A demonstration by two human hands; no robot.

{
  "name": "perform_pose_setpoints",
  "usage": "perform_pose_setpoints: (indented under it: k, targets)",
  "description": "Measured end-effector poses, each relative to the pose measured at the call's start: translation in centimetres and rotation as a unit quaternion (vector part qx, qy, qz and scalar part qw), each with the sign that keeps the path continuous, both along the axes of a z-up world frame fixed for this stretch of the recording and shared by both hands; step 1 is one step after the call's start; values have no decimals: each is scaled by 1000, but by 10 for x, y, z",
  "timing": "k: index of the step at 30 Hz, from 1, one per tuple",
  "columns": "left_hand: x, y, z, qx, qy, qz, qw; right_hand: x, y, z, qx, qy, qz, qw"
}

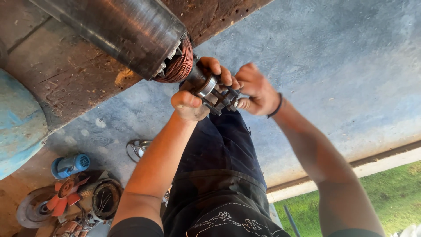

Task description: Repairing electric motor rotors using a bearing puller and a wrench on a workbench

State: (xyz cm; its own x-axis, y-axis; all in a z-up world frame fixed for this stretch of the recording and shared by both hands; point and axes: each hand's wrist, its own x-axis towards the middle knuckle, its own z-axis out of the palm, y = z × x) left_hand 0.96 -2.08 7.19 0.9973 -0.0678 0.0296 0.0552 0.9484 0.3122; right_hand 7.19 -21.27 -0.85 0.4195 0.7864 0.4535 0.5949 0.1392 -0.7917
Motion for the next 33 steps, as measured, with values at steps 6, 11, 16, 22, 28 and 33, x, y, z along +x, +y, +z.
perform_pose_setpoints:
  k: [6,11,16,22,28,33]
  targets:
    - [3,1,-4,-15,-6,4,1000,-82,25,9,98,377,-63,919]
    - [2,1,-6,14,6,4,1000,-143,39,17,251,609,-108,745]
    - [0,-1,-3,11,6,10,1000,-143,27,50,-3,525,-164,835]
    - [-9,-12,-18,13,-2,33,999,-147,34,58,1,535,-175,826]
    - [-6,-10,-16,55,3,47,997,-167,44,54,22,585,-182,790]
    - [-1,-6,-11,82,-19,53,995,-185,49,93,3,651,-169,740]
